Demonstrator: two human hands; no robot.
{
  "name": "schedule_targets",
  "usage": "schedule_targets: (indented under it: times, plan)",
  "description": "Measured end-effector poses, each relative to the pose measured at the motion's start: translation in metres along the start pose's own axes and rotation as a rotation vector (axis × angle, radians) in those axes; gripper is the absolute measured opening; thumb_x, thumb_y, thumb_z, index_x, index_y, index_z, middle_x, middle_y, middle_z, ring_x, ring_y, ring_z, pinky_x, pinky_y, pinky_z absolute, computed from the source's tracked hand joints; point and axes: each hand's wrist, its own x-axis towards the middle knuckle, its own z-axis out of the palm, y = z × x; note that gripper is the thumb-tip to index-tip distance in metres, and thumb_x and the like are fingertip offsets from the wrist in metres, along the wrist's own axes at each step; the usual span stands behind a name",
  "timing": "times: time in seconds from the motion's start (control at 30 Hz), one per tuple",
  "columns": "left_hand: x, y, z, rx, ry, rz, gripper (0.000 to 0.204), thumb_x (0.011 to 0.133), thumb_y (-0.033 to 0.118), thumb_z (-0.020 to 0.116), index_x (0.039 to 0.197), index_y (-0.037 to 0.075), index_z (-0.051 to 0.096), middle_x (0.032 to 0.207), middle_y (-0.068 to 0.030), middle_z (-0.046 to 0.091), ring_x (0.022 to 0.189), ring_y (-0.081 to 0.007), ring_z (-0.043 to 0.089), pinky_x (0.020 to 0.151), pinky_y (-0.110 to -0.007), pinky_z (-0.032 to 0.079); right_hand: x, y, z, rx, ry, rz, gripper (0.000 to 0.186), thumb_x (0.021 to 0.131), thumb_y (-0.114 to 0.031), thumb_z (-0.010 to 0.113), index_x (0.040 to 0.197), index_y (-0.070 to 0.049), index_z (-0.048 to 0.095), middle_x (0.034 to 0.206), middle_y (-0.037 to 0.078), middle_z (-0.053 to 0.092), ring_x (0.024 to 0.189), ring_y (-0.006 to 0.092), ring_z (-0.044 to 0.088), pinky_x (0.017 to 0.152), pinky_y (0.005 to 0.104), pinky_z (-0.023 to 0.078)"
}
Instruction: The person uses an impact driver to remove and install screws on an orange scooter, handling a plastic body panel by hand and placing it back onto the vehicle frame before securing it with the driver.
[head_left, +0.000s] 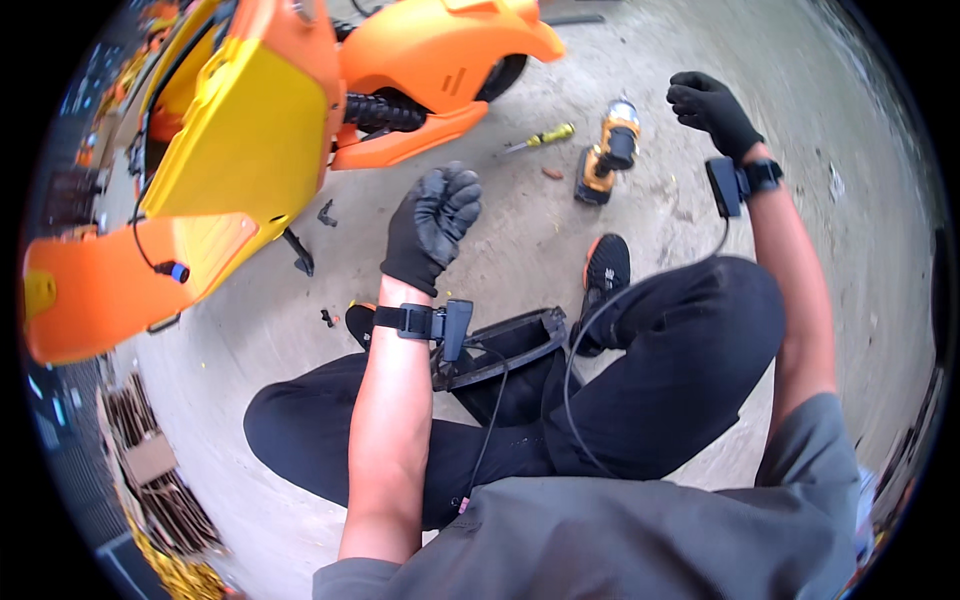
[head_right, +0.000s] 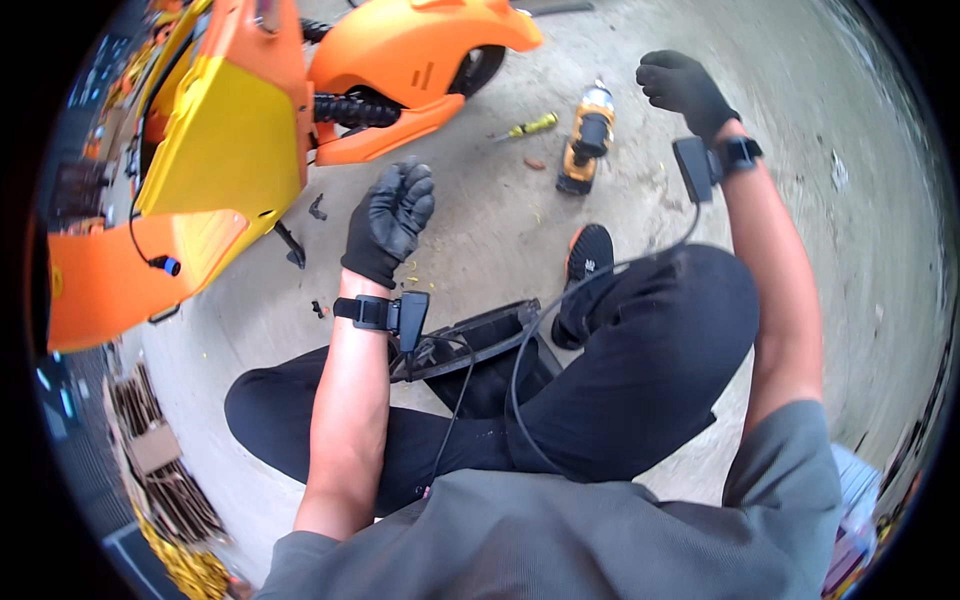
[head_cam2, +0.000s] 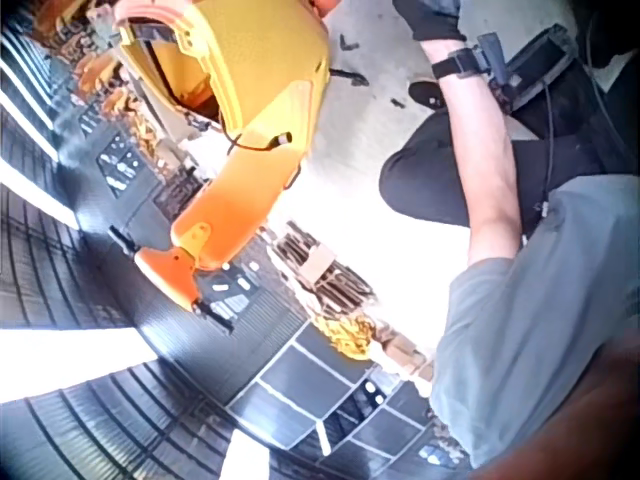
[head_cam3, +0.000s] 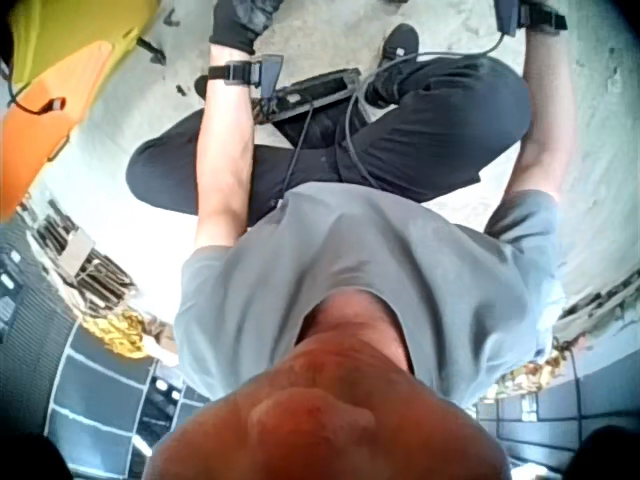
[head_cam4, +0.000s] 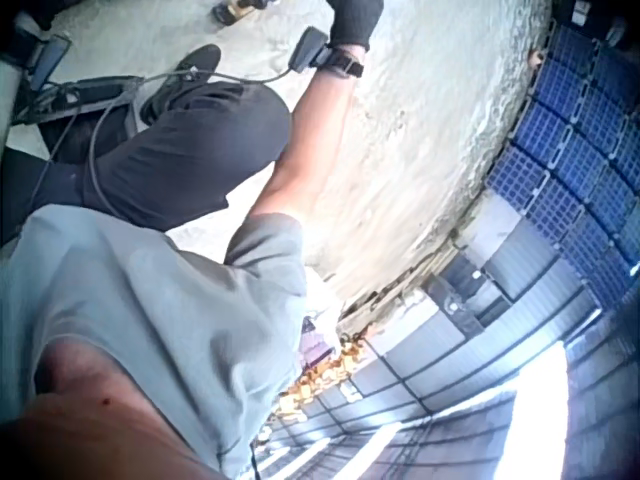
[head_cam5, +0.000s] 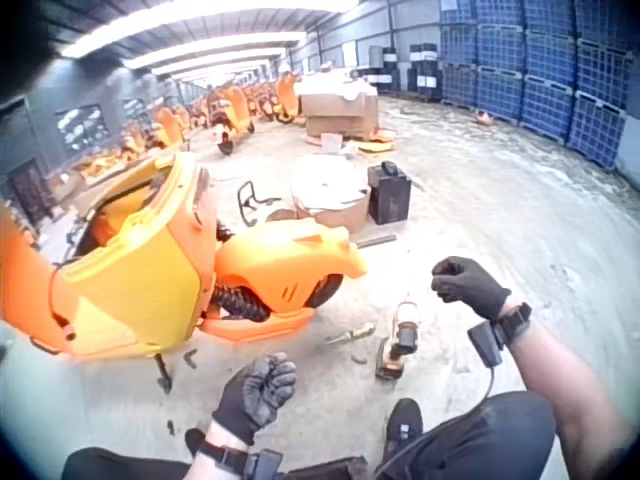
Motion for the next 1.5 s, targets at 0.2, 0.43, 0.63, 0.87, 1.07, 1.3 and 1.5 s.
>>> schedule_targets:
  times: [0.2, 0.43, 0.63, 0.87, 1.07, 1.3, 1.5]
  plan:
    - [0.015, -0.009, -0.016, 0.085, 0.080, 0.005, 0.024, 0.096, 0.021, 0.057, 0.112, 0.003, 0.058, 0.083, -0.0014, 0.059, 0.070, -0.0104, 0.056, 0.064, -0.026, 0.052, -0.005, 0.135, 0.042, -0.265, -0.141, 0.194, 0.097, 0.071, -0.041, 0.080, 0.146, -0.008, 0.028, 0.136, 0.022, 0.049, 0.125, 0.0305, 0.049, 0.100, 0.0395, 0.042]
    - [0.026, -0.028, -0.018, 0.243, 0.313, -0.069, 0.026, 0.096, 0.020, 0.056, 0.115, 0.001, 0.056, 0.088, -0.0033, 0.059, 0.077, -0.0139, 0.058, 0.071, -0.026, 0.054, -0.012, 0.144, 0.103, -0.072, 0.020, -0.212, 0.066, 0.075, -0.031, 0.074, 0.130, -0.008, 0.046, 0.100, 0.017, 0.065, 0.091, 0.0304, 0.064, 0.078, 0.0410, 0.051]
    - [0.035, -0.035, -0.034, 0.308, 0.413, -0.145, 0.027, 0.096, 0.019, 0.057, 0.117, 0.002, 0.056, 0.093, -0.0051, 0.060, 0.082, -0.0152, 0.058, 0.073, -0.029, 0.054, 0.017, 0.177, 0.146, -0.077, 0.248, -0.197, 0.078, 0.071, -0.043, 0.080, 0.132, -0.010, 0.043, 0.113, 0.013, 0.063, 0.101, 0.0260, 0.062, 0.090, 0.0389, 0.049]
    - [0.064, -0.031, -0.054, 0.237, 0.416, -0.180, 0.026, 0.096, 0.013, 0.056, 0.118, 0.000, 0.055, 0.097, -0.0079, 0.062, 0.087, -0.0170, 0.063, 0.078, -0.030, 0.057, 0.058, 0.213, 0.148, -0.327, 0.354, -0.719, 0.049, 0.085, -0.023, 0.067, 0.128, -0.010, 0.047, 0.124, 0.011, 0.054, 0.116, 0.0219, 0.052, 0.104, 0.0339, 0.040]
    - [0.073, -0.007, -0.080, 0.121, 0.341, -0.224, 0.027, 0.096, 0.015, 0.057, 0.118, 0.001, 0.055, 0.094, -0.0077, 0.062, 0.087, -0.0172, 0.063, 0.079, -0.031, 0.057, 0.016, 0.145, 0.153, -0.058, 0.194, -0.377, 0.063, 0.078, -0.028, 0.074, 0.130, -0.007, 0.045, 0.115, 0.017, 0.064, 0.105, 0.0307, 0.062, 0.089, 0.0390, 0.049]
    - [0.084, 0.016, -0.093, 0.292, 0.389, -0.179, 0.026, 0.096, 0.016, 0.056, 0.118, 0.001, 0.055, 0.101, -0.0102, 0.065, 0.092, -0.0178, 0.064, 0.081, -0.033, 0.056, 0.007, 0.125, 0.219, -0.173, -0.289, -0.585, 0.055, 0.082, -0.021, 0.061, 0.131, -0.003, 0.042, 0.096, 0.025, 0.065, 0.090, 0.0400, 0.064, 0.077, 0.0455, 0.050]
    - [0.089, 0.023, -0.098, 0.347, 0.387, -0.112, 0.030, 0.097, 0.014, 0.053, 0.122, -0.001, 0.055, 0.110, -0.0129, 0.064, 0.102, -0.0223, 0.061, 0.094, -0.035, 0.049, -0.014, 0.139, 0.275, -0.322, -0.303, -0.645, 0.048, 0.080, -0.006, 0.062, 0.127, -0.006, 0.051, 0.092, 0.015, 0.068, 0.089, 0.0317, 0.066, 0.078, 0.0390, 0.052]
